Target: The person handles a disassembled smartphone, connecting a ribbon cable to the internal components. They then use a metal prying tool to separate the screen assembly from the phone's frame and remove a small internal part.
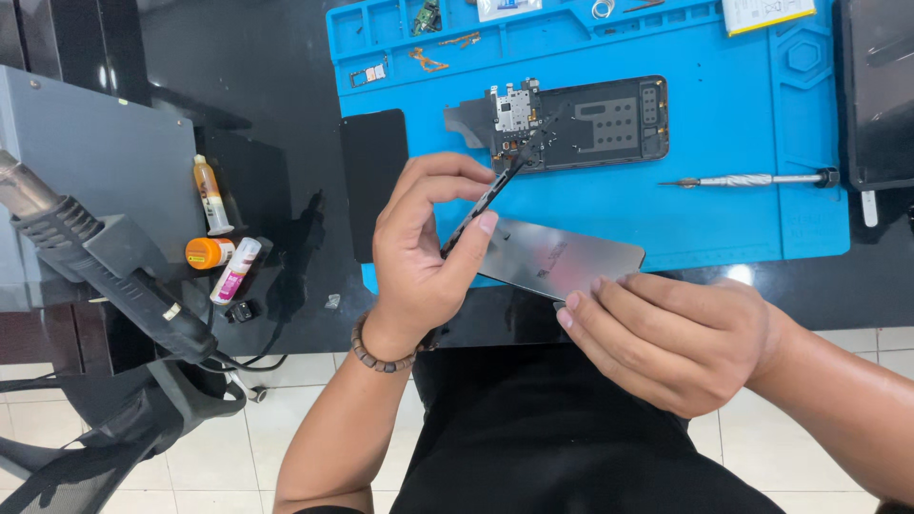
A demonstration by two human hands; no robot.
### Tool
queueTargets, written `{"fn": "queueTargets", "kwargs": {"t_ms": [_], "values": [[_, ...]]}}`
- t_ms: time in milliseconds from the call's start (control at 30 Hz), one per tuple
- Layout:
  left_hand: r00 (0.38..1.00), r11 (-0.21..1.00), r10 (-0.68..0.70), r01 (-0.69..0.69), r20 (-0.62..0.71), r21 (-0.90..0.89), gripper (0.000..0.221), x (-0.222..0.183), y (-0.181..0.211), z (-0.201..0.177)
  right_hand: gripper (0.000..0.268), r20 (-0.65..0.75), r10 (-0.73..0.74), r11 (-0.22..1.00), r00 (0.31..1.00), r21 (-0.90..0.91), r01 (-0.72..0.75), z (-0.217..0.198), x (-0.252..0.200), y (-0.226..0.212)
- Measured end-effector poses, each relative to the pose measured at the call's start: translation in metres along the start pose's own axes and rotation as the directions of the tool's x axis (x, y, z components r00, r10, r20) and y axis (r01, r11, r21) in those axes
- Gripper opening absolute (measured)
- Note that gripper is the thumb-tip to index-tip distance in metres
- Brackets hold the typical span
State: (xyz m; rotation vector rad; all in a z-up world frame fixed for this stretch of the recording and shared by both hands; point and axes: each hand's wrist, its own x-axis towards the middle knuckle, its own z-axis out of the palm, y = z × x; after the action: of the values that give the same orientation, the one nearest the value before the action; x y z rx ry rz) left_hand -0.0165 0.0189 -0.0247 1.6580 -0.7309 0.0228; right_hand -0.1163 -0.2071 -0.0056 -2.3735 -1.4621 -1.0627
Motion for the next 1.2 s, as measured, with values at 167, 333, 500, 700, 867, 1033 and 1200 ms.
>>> {"fn": "queueTargets", "kwargs": {"t_ms": [167, 333, 500, 700, 867, 1033, 1200], "values": [[0.999, 0.998, -0.024, 0.027, -0.047, 0.061, 0.009, -0.002, 0.006, -0.005, 0.018, 0.019, -0.010, 1.000, 1.000, 0.013, 0.010, 0.000, -0.006, -0.002], [0.999, 0.995, -0.050, 0.049, -0.005, -0.084, 0.010, -0.003, 0.004, -0.012, 0.017, 0.054, 0.007, 1.000, 0.998, 0.020, -0.008, -0.001, -0.018, -0.001], [0.985, 0.945, -0.093, 0.133, 0.145, -0.298, 0.023, -0.005, 0.003, -0.021, 0.015, 0.147, 0.074, 0.996, 0.986, 0.037, -0.080, 0.001, -0.040, -0.005], [0.991, 0.929, -0.046, 0.088, 0.123, -0.360, 0.041, -0.015, -0.005, -0.019, 0.012, 0.221, 0.125, 0.991, 0.967, 0.022, -0.133, 0.007, -0.060, -0.006], [0.994, 0.933, -0.010, 0.049, 0.111, -0.357, 0.063, -0.029, -0.013, -0.020, 0.014, 0.302, 0.184, 0.981, 0.935, 0.005, -0.195, 0.012, -0.075, -0.013], [0.990, 0.950, 0.019, 0.026, 0.138, -0.312, 0.070, -0.036, -0.013, -0.019, 0.015, 0.295, 0.274, 0.950, 0.915, 0.064, -0.306, 0.011, -0.065, -0.012], [0.995, 0.955, 0.049, -0.022, 0.084, -0.297, 0.064, -0.038, -0.012, -0.015, 0.013, 0.180, 0.712, 0.661, 0.678, 0.154, -0.735, 0.002, -0.084, -0.008]]}}
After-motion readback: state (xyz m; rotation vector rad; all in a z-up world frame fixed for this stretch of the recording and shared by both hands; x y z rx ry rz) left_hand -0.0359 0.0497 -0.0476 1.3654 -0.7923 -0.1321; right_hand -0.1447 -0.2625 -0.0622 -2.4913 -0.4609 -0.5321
